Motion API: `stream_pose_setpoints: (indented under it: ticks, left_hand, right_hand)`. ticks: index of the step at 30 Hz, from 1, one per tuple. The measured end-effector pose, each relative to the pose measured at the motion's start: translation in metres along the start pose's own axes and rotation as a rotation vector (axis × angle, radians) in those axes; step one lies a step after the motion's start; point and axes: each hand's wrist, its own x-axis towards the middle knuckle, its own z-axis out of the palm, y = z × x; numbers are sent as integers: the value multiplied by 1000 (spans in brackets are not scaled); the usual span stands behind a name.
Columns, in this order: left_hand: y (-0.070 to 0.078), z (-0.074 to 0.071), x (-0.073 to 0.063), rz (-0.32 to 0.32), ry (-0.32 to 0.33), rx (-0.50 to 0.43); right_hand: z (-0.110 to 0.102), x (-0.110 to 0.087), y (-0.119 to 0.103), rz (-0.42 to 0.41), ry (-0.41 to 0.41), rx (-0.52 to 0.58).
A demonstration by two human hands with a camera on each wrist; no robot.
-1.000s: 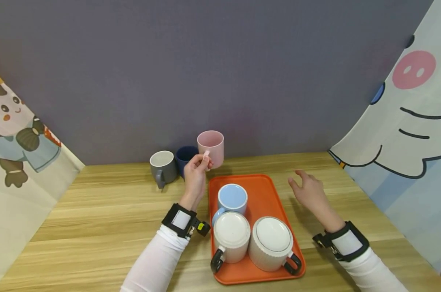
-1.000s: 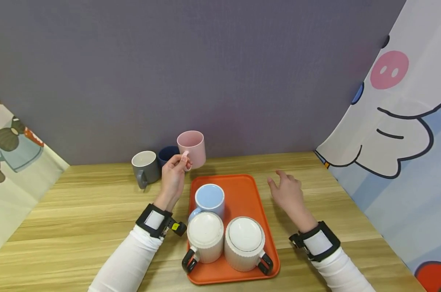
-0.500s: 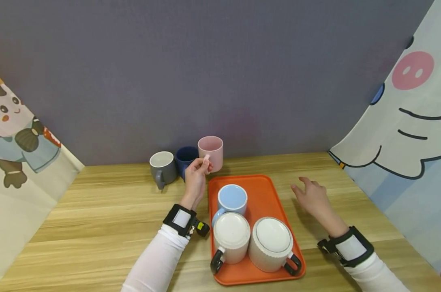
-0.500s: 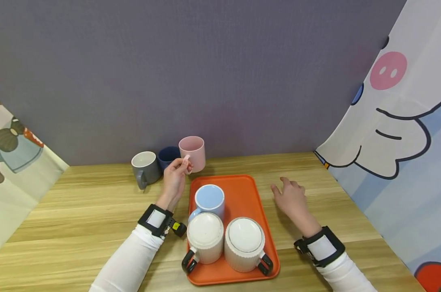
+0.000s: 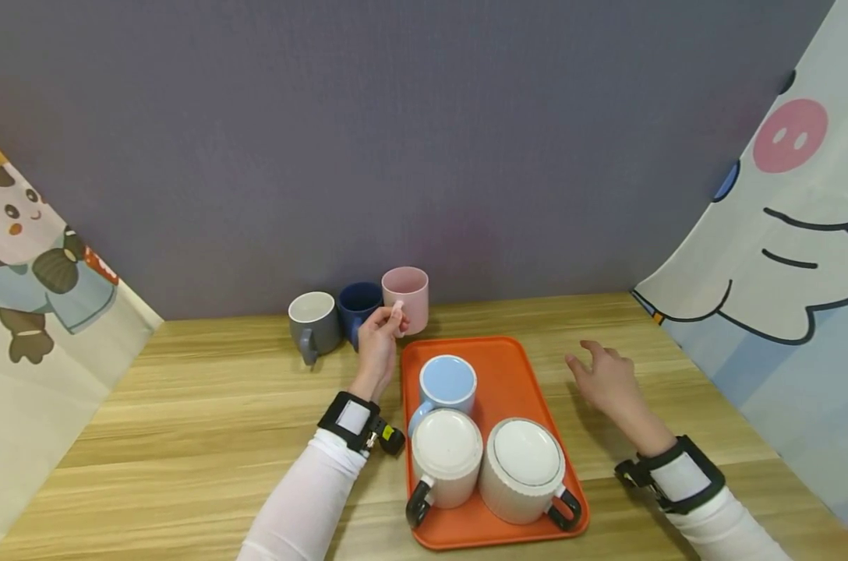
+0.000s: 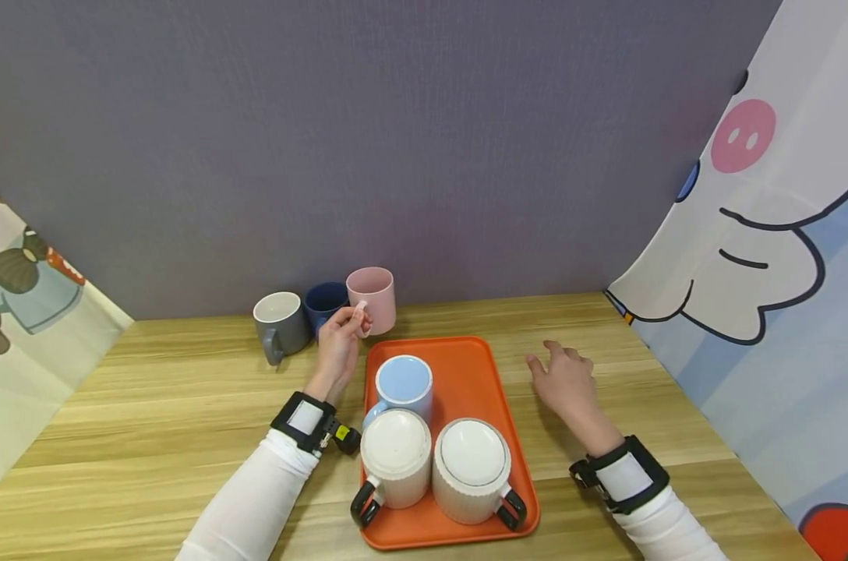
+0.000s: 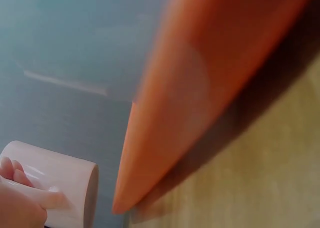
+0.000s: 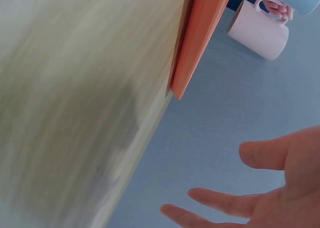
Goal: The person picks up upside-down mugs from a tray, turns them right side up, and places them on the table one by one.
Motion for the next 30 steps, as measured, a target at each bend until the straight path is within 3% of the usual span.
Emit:
stream_pose_setpoints:
  ticks: [10, 30]
  left_hand:
    - [-10, -6, 4, -31, 9, -11]
    - [-13, -9, 5, -101, -4, -41]
  right_hand:
    - [0, 0, 5, -4, 1, -10]
    - [-5, 1, 12, 13, -12, -1]
